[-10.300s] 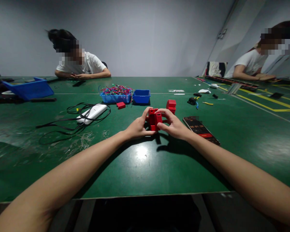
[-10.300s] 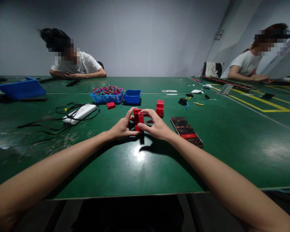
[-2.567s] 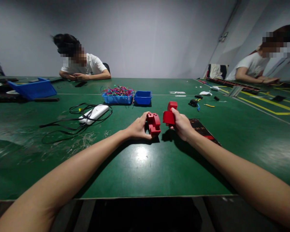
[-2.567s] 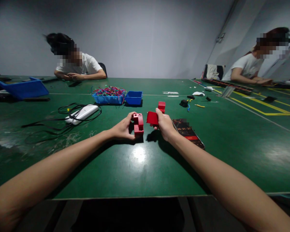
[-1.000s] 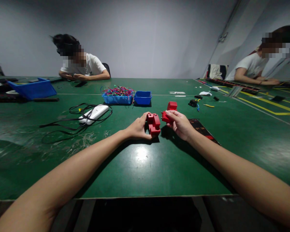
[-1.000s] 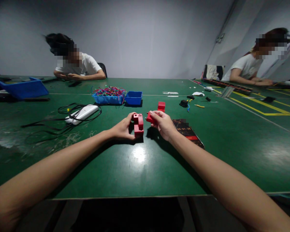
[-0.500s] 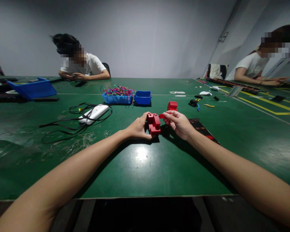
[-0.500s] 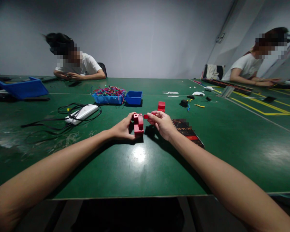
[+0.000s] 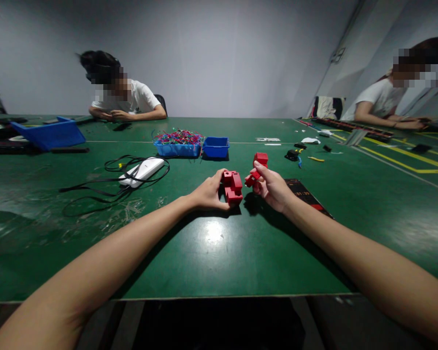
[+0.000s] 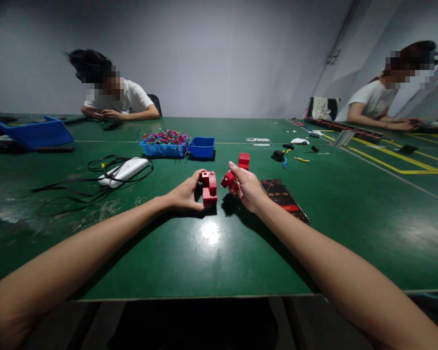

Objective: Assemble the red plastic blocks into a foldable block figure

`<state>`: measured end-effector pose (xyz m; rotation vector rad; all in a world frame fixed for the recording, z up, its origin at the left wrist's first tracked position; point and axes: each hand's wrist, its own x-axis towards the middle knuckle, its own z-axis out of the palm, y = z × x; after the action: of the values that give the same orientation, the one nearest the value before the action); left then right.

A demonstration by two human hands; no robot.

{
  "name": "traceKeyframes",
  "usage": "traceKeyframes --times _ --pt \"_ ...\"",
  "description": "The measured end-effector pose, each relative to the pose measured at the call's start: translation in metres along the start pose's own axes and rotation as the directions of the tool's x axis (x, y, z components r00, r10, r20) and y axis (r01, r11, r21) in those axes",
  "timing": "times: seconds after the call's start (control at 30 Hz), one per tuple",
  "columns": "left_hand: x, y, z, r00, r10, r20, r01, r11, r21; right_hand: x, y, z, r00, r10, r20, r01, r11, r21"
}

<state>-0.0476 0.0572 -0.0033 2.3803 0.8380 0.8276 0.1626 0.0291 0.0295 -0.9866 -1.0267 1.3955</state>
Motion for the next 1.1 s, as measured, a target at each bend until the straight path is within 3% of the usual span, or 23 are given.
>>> traceKeyframes --times 0.23,1.1 --pt "0.000 0.003 -0.001 1.000 -0.005 -0.005 0.005 1.000 0.005 0.000 -0.003 0.000 0.994 0.069 -0.085 -0.066 0.997 0.034" --pt "0.000 0.001 -0.001 1.000 0.008 0.001 -0.008 0.999 0.039 0.003 0.008 -0.003 0.998 -0.061 0.031 0.064 0.995 -0.082"
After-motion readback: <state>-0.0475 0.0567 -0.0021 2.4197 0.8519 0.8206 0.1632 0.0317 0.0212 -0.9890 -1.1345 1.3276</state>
